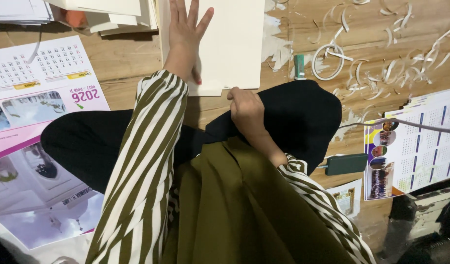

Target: The person is manually folding and assembling white cardstock into folders or boxes on the floor.

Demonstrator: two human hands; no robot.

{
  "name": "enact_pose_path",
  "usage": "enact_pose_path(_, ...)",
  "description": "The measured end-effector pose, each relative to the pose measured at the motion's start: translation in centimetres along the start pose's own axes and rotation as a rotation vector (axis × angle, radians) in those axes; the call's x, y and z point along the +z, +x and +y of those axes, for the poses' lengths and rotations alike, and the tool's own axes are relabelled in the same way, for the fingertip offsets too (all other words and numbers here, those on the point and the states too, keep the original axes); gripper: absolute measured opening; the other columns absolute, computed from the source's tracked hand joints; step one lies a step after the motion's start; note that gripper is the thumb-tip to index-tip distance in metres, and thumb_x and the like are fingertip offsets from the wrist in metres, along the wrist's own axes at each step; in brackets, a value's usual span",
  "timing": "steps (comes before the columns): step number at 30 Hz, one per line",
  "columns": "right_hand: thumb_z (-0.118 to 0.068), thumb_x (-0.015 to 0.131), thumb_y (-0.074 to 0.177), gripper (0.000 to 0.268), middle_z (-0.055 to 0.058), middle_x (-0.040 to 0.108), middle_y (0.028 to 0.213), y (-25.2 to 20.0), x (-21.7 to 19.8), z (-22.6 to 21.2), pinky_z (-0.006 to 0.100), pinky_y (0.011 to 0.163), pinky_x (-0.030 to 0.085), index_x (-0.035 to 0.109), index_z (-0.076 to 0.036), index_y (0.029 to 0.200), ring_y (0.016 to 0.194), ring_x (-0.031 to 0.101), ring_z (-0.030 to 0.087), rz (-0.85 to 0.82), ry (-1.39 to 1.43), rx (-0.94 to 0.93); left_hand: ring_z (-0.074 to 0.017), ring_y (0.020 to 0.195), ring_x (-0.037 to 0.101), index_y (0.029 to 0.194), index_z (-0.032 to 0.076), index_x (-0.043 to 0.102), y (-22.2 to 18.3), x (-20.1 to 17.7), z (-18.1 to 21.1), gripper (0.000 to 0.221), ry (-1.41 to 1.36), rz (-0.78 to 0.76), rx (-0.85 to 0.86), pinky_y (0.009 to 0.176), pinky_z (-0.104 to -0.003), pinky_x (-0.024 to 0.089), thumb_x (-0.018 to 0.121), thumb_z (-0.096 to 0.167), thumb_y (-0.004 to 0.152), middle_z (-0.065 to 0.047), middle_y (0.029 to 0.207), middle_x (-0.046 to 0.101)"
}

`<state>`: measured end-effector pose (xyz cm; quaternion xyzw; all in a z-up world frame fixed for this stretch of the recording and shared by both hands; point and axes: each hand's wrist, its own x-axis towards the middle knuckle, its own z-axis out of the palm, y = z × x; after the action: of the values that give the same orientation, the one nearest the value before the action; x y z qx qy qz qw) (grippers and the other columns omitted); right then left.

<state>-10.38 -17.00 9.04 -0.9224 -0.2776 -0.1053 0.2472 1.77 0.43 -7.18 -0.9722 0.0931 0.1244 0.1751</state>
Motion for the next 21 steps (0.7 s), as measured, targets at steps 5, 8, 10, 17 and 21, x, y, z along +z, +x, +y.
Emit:
enact_pose_path(5, 0.006, 0.055, 0.071, 0.031, 0.005, 0.062, 0.071, -1.4, 0.8, 1.0, 0.026, 0.056, 0.04, 0.061, -0.001, 0.101, 0.055, 0.052, 0.016, -0.09, -0.102, 0.055, -0.0443, 0.13, -0.01, 0.145, 0.023, -0.005, -0.1, 0.1, 0.2, 0.174, -0.05, -0.036, 0.005, 0.102, -0.057, -0.009, 0.071, 0.075, -0.003, -0.018, 0.148, -0.004)
enact_pose_path(8, 0.005, 0.054, 0.07, 0.034, 0.005, 0.063, 0.077, -1.2, 0.9, 1.0, 0.027, 0.057, 0.039, 0.061, -0.002, 0.103, 0.059, 0.054, 0.017, -0.112, -0.132, 0.029, -0.0444, 0.13, -0.009, 0.145, 0.023, -0.003, 0.1, 0.3, 0.2, 0.175, -0.032, -0.021, -0.003, 0.101, -0.058, -0.012, 0.071, 0.075, -0.005, -0.017, 0.148, 0.0)
enact_pose_path(10, 0.004, 0.053, 0.07, 0.033, 0.005, 0.062, 0.076, -1.1, 1.0, 1.0, 0.028, 0.057, 0.038, 0.061, -0.003, 0.102, 0.06, 0.053, 0.019, -0.129, -0.126, 0.03, -0.0445, 0.13, -0.01, 0.145, 0.024, -0.002, -0.1, 0.0, 0.2, 0.176, 0.006, -0.005, -0.018, 0.1, -0.06, -0.015, 0.069, 0.077, -0.006, -0.016, 0.148, 0.001)
enact_pose_path(17, 0.004, 0.056, 0.07, 0.033, 0.006, 0.059, 0.071, -1.5, 1.6, 1.4, 0.026, 0.054, 0.038, 0.063, -0.001, 0.102, 0.056, 0.049, 0.016, -0.164, -0.233, -0.034, -0.0427, 0.13, -0.009, 0.144, 0.023, -0.008, -0.3, -0.6, 0.0, 0.168, -0.038, -0.075, 0.007, 0.103, -0.056, -0.01, 0.069, 0.077, 0.005, -0.016, 0.148, -0.002)
enact_pose_path(21, -0.002, 0.056, 0.07, 0.035, 0.008, 0.052, 0.073, -1.4, 2.0, 1.1, 0.027, 0.057, 0.039, 0.057, 0.004, 0.105, 0.06, 0.046, 0.019, -0.178, -0.418, -0.185, -0.0421, 0.13, -0.009, 0.144, 0.025, -0.008, -0.1, -0.4, 0.1, 0.165, -0.004, -0.057, -0.011, 0.102, -0.057, -0.012, 0.065, 0.079, 0.006, -0.014, 0.148, -0.003)
